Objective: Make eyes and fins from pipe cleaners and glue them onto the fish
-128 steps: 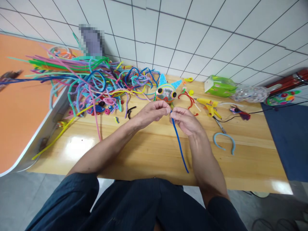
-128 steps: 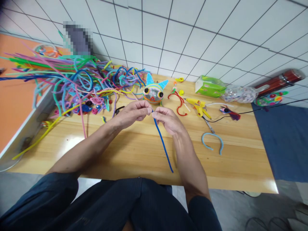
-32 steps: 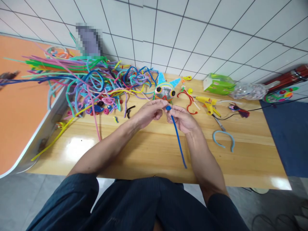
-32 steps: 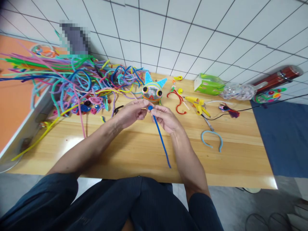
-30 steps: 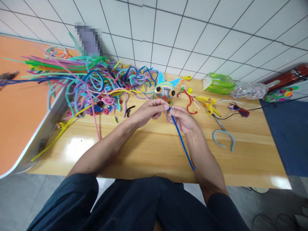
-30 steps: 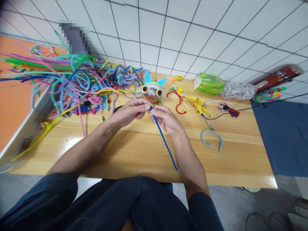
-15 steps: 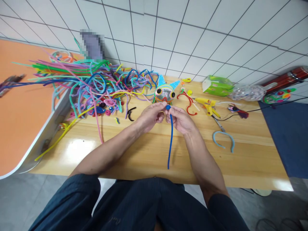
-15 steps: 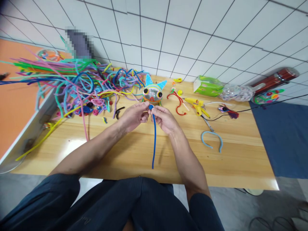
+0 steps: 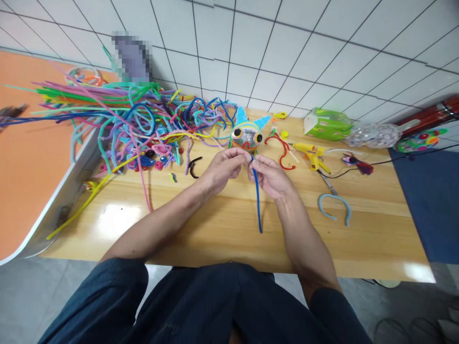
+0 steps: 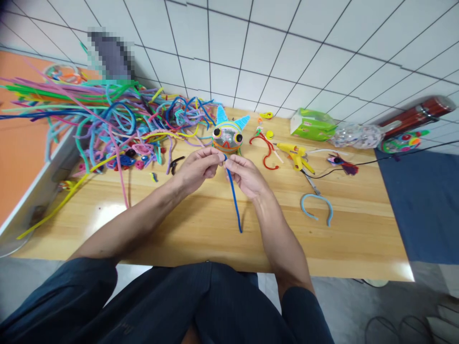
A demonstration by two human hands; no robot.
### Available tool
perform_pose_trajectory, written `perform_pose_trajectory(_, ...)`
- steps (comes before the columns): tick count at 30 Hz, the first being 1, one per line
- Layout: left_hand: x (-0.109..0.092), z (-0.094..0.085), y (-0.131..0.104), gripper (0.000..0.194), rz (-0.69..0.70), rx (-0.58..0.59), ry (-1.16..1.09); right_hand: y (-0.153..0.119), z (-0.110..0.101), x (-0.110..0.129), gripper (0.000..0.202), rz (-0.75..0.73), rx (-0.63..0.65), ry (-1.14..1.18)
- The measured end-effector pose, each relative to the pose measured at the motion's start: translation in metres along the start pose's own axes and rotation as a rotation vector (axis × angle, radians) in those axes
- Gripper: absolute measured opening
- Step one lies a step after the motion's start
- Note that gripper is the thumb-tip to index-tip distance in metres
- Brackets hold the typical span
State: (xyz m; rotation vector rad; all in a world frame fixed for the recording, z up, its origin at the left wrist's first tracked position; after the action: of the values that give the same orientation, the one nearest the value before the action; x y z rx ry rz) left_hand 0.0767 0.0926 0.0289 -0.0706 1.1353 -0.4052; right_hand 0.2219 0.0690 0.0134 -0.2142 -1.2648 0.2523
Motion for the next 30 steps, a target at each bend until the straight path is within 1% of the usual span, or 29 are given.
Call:
perform_pose_trajectory(3, 0.011, 0.004, -0.004, 0.023, -0.021, -0.090, -0.137, 0.004, 0.002, -0.007, 0.051, -0.013, -0.062, 0.044)
perform_pose_trajectory(5, 0.013, 0.005, -0.005, 0.027, -0.045, -0.092, -0.169, 0.005, 0.001, -0.008, 0.051, -0.006, -0.077, 0.062)
perform_pose_trajectory(7, 0.010, 0.005, -0.004, 0.033, -0.075, -0.035, -0.143, 0.005, -0.001, -0.006, 0.050, 0.008, -0.066, 0.064)
perform_pose_trajectory(10, -0.001, 0.002, 0.000, 0.038, -0.097, 0.095, -0.044, 0.000, -0.005, 0.001, 0.048, 0.034, 0.002, 0.039)
perform_pose_trajectory(13, -0.013, -0.003, 0.002, 0.033, -0.053, 0.182, 0.073, -0.004, -0.005, 0.007, 0.046, 0.053, 0.075, -0.011)
perform_pose_trajectory(15, -0.017, -0.005, 0.002, 0.028, -0.029, 0.206, 0.130, -0.006, -0.005, 0.009, 0.046, 0.051, 0.091, -0.036)
perform_pose_trajectory(17, -0.017, -0.006, 0.002, 0.025, -0.021, 0.187, 0.145, -0.007, -0.004, 0.009, 0.047, 0.037, 0.082, -0.044)
perform_pose_trajectory(19, -0.015, -0.005, 0.001, 0.024, -0.021, 0.123, 0.111, -0.006, -0.002, 0.008, 0.049, 0.017, 0.054, -0.039)
perform_pose_trajectory(22, -0.007, -0.001, -0.002, 0.024, -0.048, 0.015, 0.004, -0.003, 0.001, 0.003, 0.050, -0.022, -0.002, -0.020)
perform_pose_trajectory(26, 0.006, 0.007, -0.009, 0.025, -0.108, -0.082, -0.176, 0.001, 0.003, -0.005, 0.049, -0.063, -0.050, 0.042)
perform_pose_trajectory(28, 0.007, 0.009, -0.010, 0.028, -0.136, -0.079, -0.201, 0.002, 0.002, -0.005, 0.048, -0.050, -0.046, 0.057)
perform_pose_trajectory(30, 0.005, 0.009, -0.009, 0.033, -0.155, -0.025, -0.158, 0.002, 0.000, -0.004, 0.046, -0.014, -0.023, 0.062)
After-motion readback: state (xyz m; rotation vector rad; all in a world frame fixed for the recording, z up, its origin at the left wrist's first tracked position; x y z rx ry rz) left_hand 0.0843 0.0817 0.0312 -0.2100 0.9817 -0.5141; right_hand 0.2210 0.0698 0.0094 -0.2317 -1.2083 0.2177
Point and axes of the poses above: each hand's wrist, its own y-axis towards the middle knuckle, its own z-axis out of the palm, x = y × z, the point moved 4 cm from there along y, towards the middle knuckle, and after that the axes turned 9 degrees about -x, right-handed, at the moved point
